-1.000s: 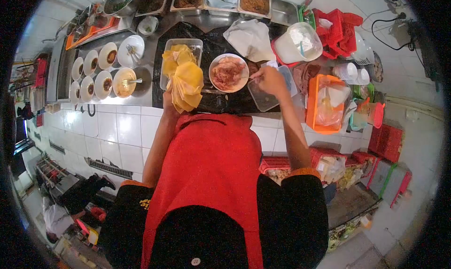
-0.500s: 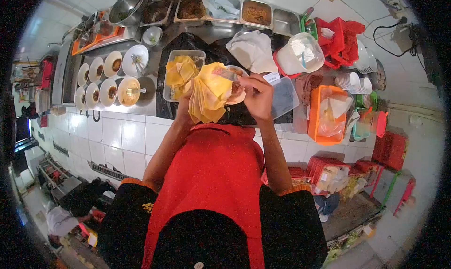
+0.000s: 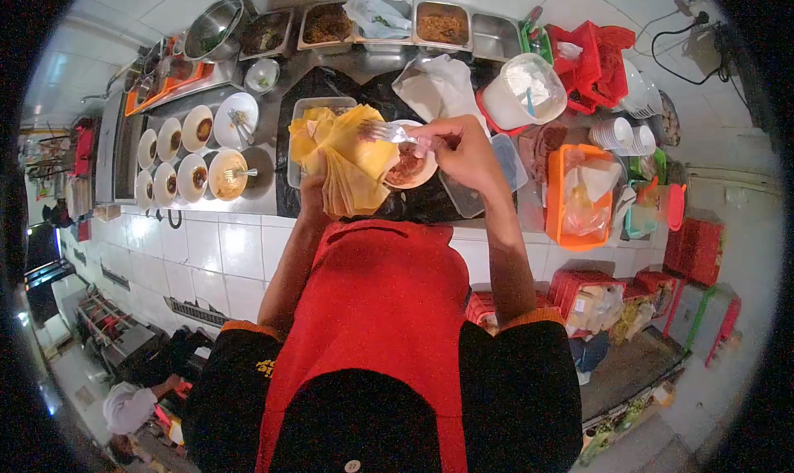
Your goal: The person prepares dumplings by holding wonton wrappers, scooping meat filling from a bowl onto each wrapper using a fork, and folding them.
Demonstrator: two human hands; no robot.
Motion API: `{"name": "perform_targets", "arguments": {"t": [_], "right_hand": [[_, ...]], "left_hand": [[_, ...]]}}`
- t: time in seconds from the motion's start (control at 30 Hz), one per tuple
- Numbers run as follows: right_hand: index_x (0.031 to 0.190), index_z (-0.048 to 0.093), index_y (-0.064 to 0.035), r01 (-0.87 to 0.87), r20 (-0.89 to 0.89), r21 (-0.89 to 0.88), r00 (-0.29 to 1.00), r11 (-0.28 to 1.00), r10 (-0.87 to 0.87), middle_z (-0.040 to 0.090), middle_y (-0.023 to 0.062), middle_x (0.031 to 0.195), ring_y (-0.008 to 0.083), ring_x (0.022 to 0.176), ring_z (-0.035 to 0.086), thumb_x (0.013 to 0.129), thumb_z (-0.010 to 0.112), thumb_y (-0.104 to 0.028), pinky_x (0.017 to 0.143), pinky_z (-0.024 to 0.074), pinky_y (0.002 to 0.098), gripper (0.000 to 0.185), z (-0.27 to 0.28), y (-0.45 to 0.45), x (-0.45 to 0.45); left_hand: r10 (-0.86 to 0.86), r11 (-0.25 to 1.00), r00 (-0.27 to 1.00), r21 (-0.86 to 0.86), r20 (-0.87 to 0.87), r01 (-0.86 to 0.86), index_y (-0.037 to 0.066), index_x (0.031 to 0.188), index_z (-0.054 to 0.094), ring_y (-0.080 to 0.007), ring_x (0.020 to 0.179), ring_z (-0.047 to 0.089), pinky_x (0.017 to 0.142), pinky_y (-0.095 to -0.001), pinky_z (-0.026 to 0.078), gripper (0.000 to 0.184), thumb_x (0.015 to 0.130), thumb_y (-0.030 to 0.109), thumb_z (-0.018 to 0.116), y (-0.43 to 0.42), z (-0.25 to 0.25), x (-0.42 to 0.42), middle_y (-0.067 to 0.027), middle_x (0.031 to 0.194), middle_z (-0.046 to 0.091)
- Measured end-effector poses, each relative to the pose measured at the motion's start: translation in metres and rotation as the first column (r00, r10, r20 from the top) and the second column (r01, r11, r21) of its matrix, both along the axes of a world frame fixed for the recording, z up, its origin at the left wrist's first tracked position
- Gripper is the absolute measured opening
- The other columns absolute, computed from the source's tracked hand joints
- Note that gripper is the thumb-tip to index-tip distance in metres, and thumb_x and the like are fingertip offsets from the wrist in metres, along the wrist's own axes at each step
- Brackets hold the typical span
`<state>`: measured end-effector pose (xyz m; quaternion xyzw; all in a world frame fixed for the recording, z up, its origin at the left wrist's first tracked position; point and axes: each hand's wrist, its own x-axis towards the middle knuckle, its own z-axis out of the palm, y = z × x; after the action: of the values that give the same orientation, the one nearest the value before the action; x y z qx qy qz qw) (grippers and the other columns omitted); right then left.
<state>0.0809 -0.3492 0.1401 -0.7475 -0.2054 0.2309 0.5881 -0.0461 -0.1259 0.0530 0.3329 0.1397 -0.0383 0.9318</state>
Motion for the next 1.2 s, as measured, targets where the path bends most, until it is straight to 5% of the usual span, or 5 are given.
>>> {"name": "perform_targets", "arguments": {"t": [0.23,0.4,0.83,1.03,1.2], "right_hand": [[0.103,0.073,-0.0032,-0.048,-0.262,-0.050,0.965,0.998,0.033,0.068,0.0060,0.075,0.0103,0.068,0.059,0.082,0.046,0.012,0.065,0.0473,0.0258,0.038,-0.051,-0.020,0.015],[0.093,0.077,-0.0127,0.126,0.293,-0.717,0.947,0.686,0.133,0.070,0.0165,0.079,0.0292,0.074,0.070,0.074,0.066,-0.006,0.068,0.0535,0.0404,0.023,-0.159,-0.022,-0.003],[0.082,0.077,-0.0178,0.051,0.248,-0.892,0.885,0.448,0.393,0.070,0.0153,0.084,0.0332,0.084,0.068,0.066,0.070,-0.010,0.070,0.0545,0.0437,0.019,-0.155,-0.022,0.001],[0.097,0.075,-0.0100,-0.125,0.147,-0.338,0.972,0.933,0.183,0.070,0.0120,0.085,0.0233,0.073,0.065,0.074,0.064,0.003,0.068,0.0501,0.0315,0.029,-0.094,-0.043,0.024],[0.103,0.073,-0.0050,0.033,0.218,-0.043,0.976,0.999,-0.023,0.067,0.0091,0.089,0.0146,0.074,0.059,0.080,0.056,0.011,0.066,0.0456,0.0248,0.033,-0.019,0.012,-0.018]], "left_hand": [[0.211,0.926,0.974,-0.338,0.083,-0.171,0.002,0.132,0.047,-0.0279,0.109,0.061,0.095,-0.0421,0.050,0.052,0.102,0.044,0.036,0.029,-0.004,-0.004,-0.0144,0.124,0.059],[0.274,0.928,0.955,-0.291,0.112,-0.232,0.003,0.131,0.047,-0.0274,0.111,0.060,0.095,-0.0428,0.050,0.050,0.103,0.042,0.036,0.059,-0.010,-0.014,-0.0125,0.125,0.058],[0.324,0.917,0.945,-0.227,-0.050,-0.327,0.003,0.131,0.047,-0.0271,0.110,0.060,0.095,-0.0421,0.050,0.049,0.103,0.041,0.035,0.053,-0.022,-0.024,-0.0126,0.123,0.058],[0.305,0.929,0.947,-0.188,-0.098,-0.319,0.002,0.133,0.046,-0.0305,0.114,0.058,0.098,-0.0450,0.048,0.049,0.103,0.039,0.037,0.044,-0.034,-0.030,-0.0156,0.127,0.057],[0.178,0.911,0.982,-0.368,-0.057,-0.187,0.002,0.135,0.044,-0.0310,0.113,0.060,0.096,-0.0437,0.050,0.049,0.102,0.038,0.039,0.012,-0.014,-0.015,-0.0173,0.128,0.056]]}}
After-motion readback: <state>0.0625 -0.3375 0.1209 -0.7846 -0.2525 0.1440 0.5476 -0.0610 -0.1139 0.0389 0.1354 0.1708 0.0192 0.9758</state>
